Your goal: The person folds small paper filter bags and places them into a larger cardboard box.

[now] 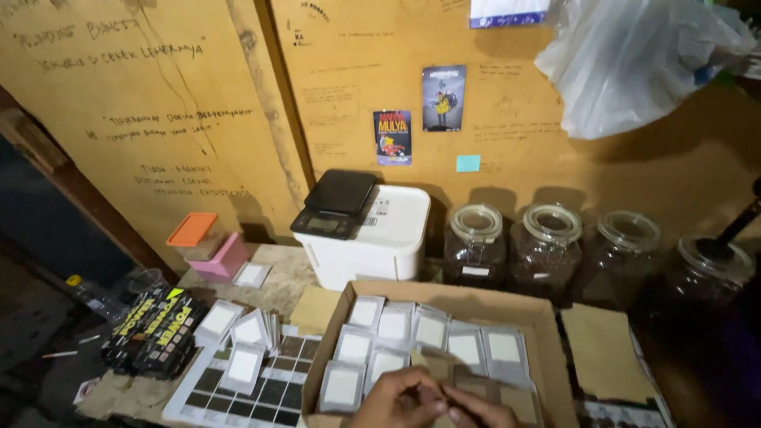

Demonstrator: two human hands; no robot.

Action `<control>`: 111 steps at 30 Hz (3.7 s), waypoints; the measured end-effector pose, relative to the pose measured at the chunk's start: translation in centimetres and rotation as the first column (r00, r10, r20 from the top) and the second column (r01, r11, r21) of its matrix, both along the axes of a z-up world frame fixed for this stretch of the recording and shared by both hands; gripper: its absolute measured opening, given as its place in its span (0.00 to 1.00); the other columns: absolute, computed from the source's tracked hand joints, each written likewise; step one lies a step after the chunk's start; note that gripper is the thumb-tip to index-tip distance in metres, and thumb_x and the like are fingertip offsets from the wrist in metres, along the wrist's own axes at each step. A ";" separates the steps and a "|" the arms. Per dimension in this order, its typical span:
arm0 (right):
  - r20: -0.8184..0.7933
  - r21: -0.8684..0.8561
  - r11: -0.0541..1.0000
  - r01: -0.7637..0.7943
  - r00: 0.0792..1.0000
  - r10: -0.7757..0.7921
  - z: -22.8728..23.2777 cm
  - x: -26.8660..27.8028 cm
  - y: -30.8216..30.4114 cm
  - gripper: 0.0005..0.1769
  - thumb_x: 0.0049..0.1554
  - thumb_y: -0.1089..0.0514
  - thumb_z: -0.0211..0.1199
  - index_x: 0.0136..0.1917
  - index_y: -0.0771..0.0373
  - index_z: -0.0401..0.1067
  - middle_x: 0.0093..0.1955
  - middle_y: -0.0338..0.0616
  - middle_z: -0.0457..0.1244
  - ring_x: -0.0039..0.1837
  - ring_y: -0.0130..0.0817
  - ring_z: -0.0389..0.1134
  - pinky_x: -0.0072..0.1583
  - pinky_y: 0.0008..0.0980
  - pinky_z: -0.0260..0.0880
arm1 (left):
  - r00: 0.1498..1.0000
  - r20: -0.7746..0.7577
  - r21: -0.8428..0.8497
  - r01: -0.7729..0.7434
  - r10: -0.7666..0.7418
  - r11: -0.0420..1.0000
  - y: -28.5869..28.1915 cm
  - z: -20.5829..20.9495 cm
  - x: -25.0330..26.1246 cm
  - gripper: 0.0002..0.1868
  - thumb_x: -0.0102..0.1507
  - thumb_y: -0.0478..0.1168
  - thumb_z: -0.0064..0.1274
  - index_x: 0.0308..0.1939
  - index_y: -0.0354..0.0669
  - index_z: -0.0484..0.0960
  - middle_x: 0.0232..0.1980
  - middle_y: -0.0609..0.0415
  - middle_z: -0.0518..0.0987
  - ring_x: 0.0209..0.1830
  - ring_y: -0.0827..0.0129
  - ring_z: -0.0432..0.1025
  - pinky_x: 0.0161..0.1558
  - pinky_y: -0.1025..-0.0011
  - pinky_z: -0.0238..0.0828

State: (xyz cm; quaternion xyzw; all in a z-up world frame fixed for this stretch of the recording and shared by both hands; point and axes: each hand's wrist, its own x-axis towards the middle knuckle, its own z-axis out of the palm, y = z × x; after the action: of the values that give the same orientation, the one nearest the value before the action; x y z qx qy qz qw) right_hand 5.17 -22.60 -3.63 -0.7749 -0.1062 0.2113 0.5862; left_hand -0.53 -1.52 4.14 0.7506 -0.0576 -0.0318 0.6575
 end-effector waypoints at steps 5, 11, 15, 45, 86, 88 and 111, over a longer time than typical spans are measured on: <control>-0.147 0.061 0.991 0.121 0.983 -0.111 1.8 -0.9 0.3 0.27 0.55 0.56 0.69 0.68 0.54 0.82 0.63 0.35 0.76 0.47 0.24 0.72 0.51 0.22 0.68 | 0.994 0.085 0.057 0.061 -0.066 0.996 0.3 0.8 -0.8 0.04 0.66 0.40 0.64 0.41 0.49 0.83 0.37 0.63 0.80 0.37 0.79 0.72 0.41 0.79 0.66; -0.074 0.123 0.992 0.040 0.997 -0.031 -0.1 -0.4 -0.8 0.29 0.56 0.53 0.66 0.70 0.60 0.77 0.73 0.42 0.70 0.74 0.31 0.70 0.72 0.30 0.66 | 0.991 0.109 0.027 0.071 -0.073 0.997 0.2 0.7 -1.5 0.07 0.64 0.42 0.66 0.40 0.50 0.83 0.36 0.63 0.77 0.38 0.78 0.70 0.42 0.79 0.67; -0.171 0.127 0.990 0.060 0.985 -0.037 1.7 -1.0 -0.8 0.27 0.58 0.53 0.62 0.70 0.56 0.78 0.74 0.40 0.69 0.72 0.35 0.71 0.63 0.37 0.79 | 0.976 0.215 -0.017 0.045 -0.041 0.999 -0.1 -1.3 -1.3 0.15 0.60 0.38 0.72 0.34 0.49 0.77 0.33 0.64 0.73 0.34 0.78 0.65 0.38 0.79 0.63; -0.109 0.112 0.961 0.252 0.965 -0.241 3.7 -3.3 0.5 0.26 0.56 0.55 0.64 0.67 0.60 0.80 0.70 0.42 0.73 0.70 0.31 0.72 0.69 0.31 0.72 | 0.916 0.398 0.073 -0.091 0.055 0.993 -1.0 -0.1 -1.9 0.07 0.61 0.35 0.66 0.43 0.43 0.87 0.40 0.55 0.82 0.40 0.69 0.75 0.43 0.72 0.74; 0.785 0.183 0.822 0.539 0.423 -0.452 5.1 -7.6 5.3 0.08 0.55 0.59 0.64 0.38 0.61 0.82 0.57 0.43 0.69 0.48 0.26 0.74 0.47 0.20 0.71 | 0.490 0.804 0.170 -0.733 0.337 0.658 -6.0 -2.7 -2.4 0.04 0.60 0.34 0.47 0.33 0.47 0.77 0.40 0.60 0.80 0.41 0.67 0.74 0.36 0.76 0.71; 0.752 0.178 0.821 0.543 0.463 -0.469 3.8 -6.9 4.7 0.12 0.57 0.56 0.61 0.40 0.61 0.84 0.64 0.44 0.70 0.51 0.24 0.77 0.48 0.18 0.74 | 0.516 0.792 0.198 -0.722 0.325 0.664 -6.1 -2.6 -2.4 0.04 0.62 0.35 0.46 0.35 0.45 0.77 0.42 0.58 0.80 0.44 0.65 0.74 0.37 0.75 0.72; 0.868 0.140 0.782 0.608 0.304 -0.392 8.4 -9.7 7.7 0.13 0.56 0.71 0.57 0.44 0.57 0.78 0.51 0.36 0.69 0.43 0.29 0.69 0.46 0.20 0.65 | 0.792 -0.496 -0.760 -0.594 0.356 0.262 -5.3 3.9 -0.9 0.49 0.58 0.33 0.53 0.80 0.65 0.50 0.53 0.39 0.74 0.48 0.46 0.73 0.48 0.49 0.73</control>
State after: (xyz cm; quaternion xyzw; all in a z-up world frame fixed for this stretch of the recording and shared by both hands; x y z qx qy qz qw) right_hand -4.49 -14.91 4.76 -0.8224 -0.1135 -0.3903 0.3981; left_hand -1.42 -6.86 8.06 0.2577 0.2391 0.1193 0.9285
